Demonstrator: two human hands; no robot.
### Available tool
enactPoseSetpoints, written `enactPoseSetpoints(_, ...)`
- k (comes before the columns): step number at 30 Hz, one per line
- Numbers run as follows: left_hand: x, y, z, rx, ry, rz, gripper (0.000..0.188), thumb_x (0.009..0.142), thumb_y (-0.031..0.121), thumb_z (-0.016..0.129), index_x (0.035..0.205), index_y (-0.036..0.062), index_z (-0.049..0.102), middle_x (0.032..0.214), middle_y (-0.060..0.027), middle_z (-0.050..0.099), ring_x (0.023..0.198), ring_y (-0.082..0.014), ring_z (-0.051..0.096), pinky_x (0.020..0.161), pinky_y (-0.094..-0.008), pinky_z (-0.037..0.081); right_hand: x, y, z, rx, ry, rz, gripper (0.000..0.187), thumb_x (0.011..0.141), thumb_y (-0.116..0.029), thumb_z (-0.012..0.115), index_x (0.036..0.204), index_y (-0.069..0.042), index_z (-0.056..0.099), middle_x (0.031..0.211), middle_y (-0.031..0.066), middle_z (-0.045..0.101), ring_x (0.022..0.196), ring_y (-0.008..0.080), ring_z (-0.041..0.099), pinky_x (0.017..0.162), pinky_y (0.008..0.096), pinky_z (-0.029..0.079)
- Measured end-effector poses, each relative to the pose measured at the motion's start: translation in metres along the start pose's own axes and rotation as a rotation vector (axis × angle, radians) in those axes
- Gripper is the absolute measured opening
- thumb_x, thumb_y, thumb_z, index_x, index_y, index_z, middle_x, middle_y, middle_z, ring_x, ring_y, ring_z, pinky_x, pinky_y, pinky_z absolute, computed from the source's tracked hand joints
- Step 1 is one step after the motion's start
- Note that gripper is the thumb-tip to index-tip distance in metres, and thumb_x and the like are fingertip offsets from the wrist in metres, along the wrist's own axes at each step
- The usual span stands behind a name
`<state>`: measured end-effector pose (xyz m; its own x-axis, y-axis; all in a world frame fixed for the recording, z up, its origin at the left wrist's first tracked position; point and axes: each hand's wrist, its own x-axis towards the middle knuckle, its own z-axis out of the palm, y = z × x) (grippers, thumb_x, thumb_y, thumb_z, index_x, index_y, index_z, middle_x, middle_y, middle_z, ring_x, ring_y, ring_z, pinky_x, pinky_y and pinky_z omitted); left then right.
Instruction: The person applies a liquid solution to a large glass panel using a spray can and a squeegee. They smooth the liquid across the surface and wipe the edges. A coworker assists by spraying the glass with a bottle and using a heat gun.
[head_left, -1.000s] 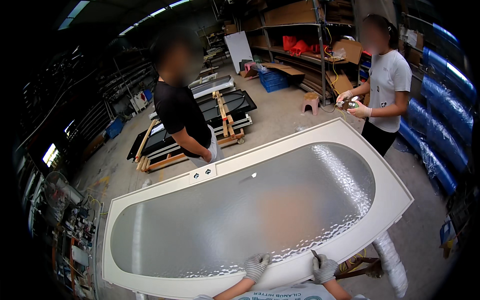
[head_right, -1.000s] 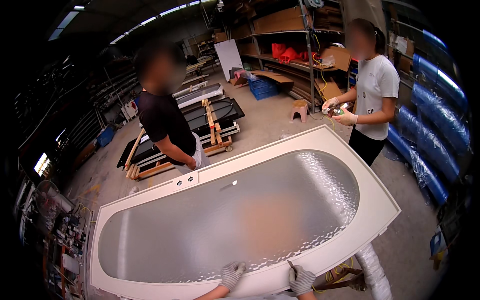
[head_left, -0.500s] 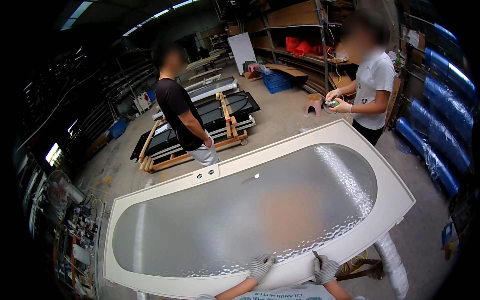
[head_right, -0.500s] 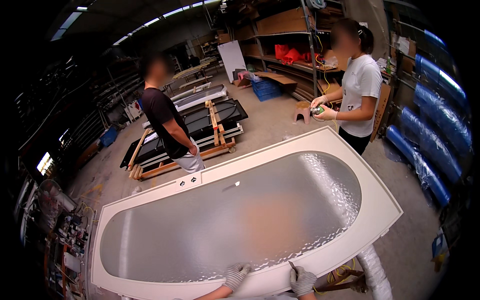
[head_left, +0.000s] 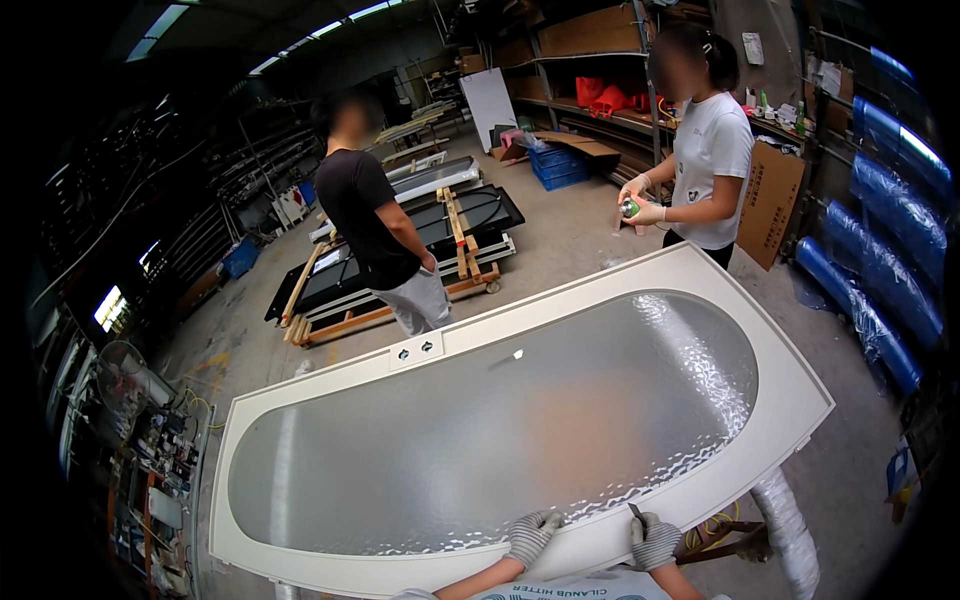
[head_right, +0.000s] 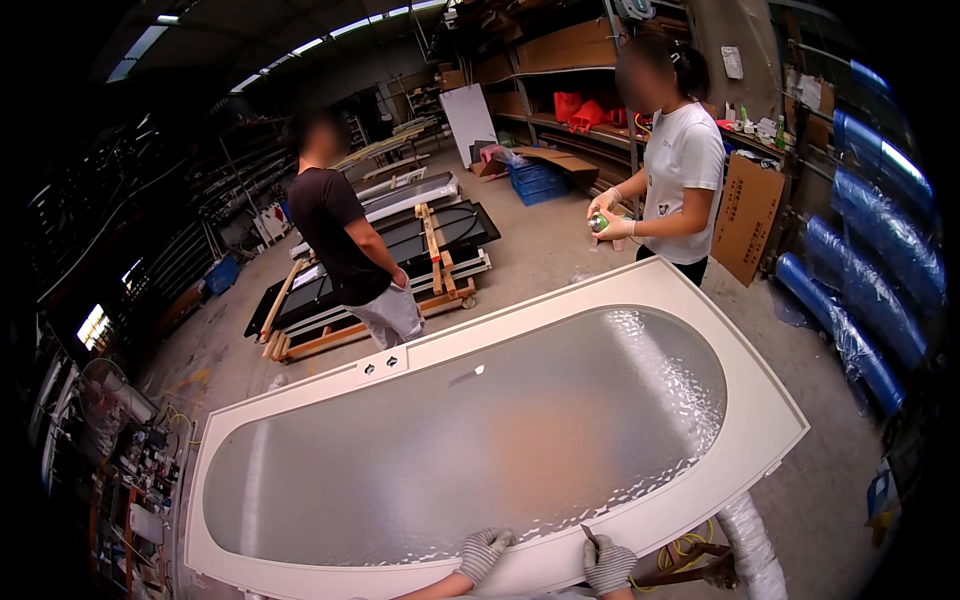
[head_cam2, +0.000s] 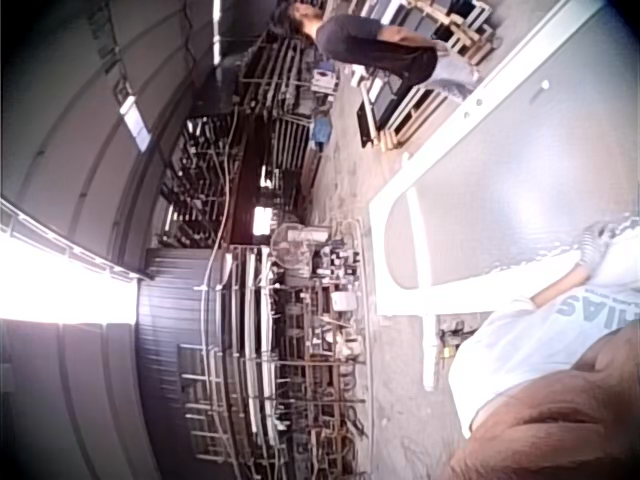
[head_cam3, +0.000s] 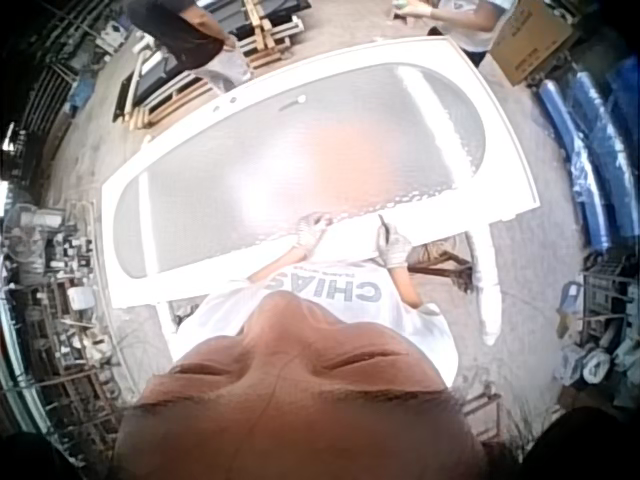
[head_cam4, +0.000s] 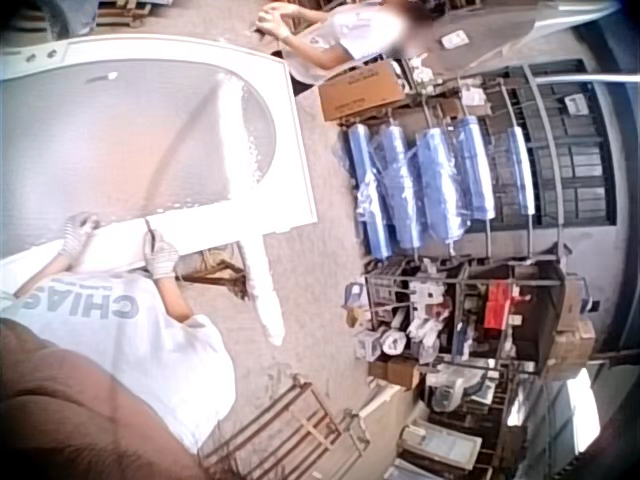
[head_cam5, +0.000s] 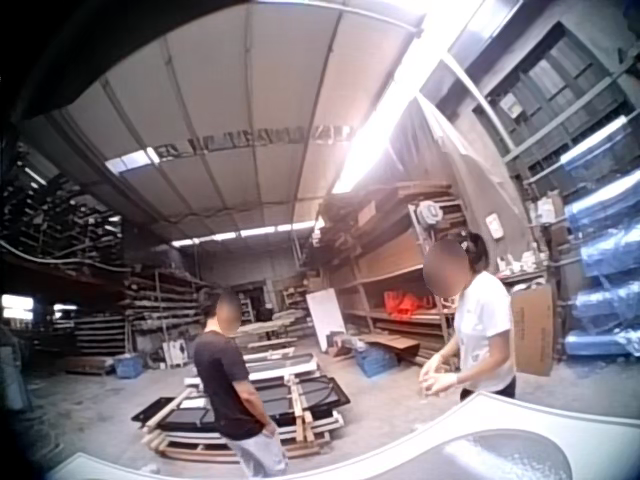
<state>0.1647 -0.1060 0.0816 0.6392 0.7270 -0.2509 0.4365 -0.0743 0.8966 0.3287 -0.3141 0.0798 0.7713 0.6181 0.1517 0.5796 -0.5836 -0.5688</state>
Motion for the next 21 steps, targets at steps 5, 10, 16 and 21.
enactPoseSetpoints(5, -0.001, 0.005, -0.001, -0.003, -0.022, -0.009, 0.029, 0.094, 0.028, 0.061, 0.086, 0.0023, 0.072, 0.076, -0.0048, 0.069, 0.074, -0.0116, 0.06, 0.074, -0.029, 0.05, -0.001, 0.005, 0.004, -0.002, -0.008, -0.003, 0.031, 0.091, -0.039, 0.054, 0.094, -0.008, 0.062, 0.061, 0.0158, 0.061, 0.054, 0.0379, 0.06, 0.056, 0.0514, 0.046)
enactPoseSetpoints(10, 0.004, -0.009, 0.0, 0.036, -0.027, -0.004, 0.029, 0.093, 0.032, 0.062, 0.092, 0.0054, 0.073, 0.083, -0.0087, 0.071, 0.078, -0.0171, 0.065, 0.076, -0.0304, 0.051, 0.001, 0.0, 0.0, 0.004, -0.017, 0.0, 0.03, 0.091, -0.038, 0.055, 0.093, -0.009, 0.062, 0.061, 0.0166, 0.061, 0.055, 0.0386, 0.06, 0.056, 0.0514, 0.046)
enactPoseSetpoints(16, 0.002, -0.004, 0.002, 0.066, -0.047, -0.024, 0.032, 0.092, 0.037, 0.061, 0.096, 0.0076, 0.074, 0.089, -0.0127, 0.072, 0.082, -0.0229, 0.068, 0.078, -0.0322, 0.052, 0.001, -0.003, -0.002, -0.001, 0.022, -0.011, 0.026, 0.09, -0.035, 0.056, 0.091, -0.009, 0.062, 0.062, 0.0164, 0.062, 0.055, 0.0388, 0.06, 0.056, 0.0514, 0.046)
enactPoseSetpoints(21, 0.009, 0.015, 0.014, 0.287, -0.126, 0.06, 0.038, 0.091, 0.044, 0.057, 0.097, 0.0095, 0.073, 0.089, -0.0153, 0.071, 0.081, -0.0274, 0.068, 0.078, -0.0339, 0.052, 0.003, -0.006, -0.004, 0.056, -0.011, 0.042, 0.022, 0.09, -0.032, 0.057, 0.089, -0.01, 0.063, 0.063, 0.0155, 0.063, 0.056, 0.0391, 0.061, 0.057, 0.0515, 0.047)
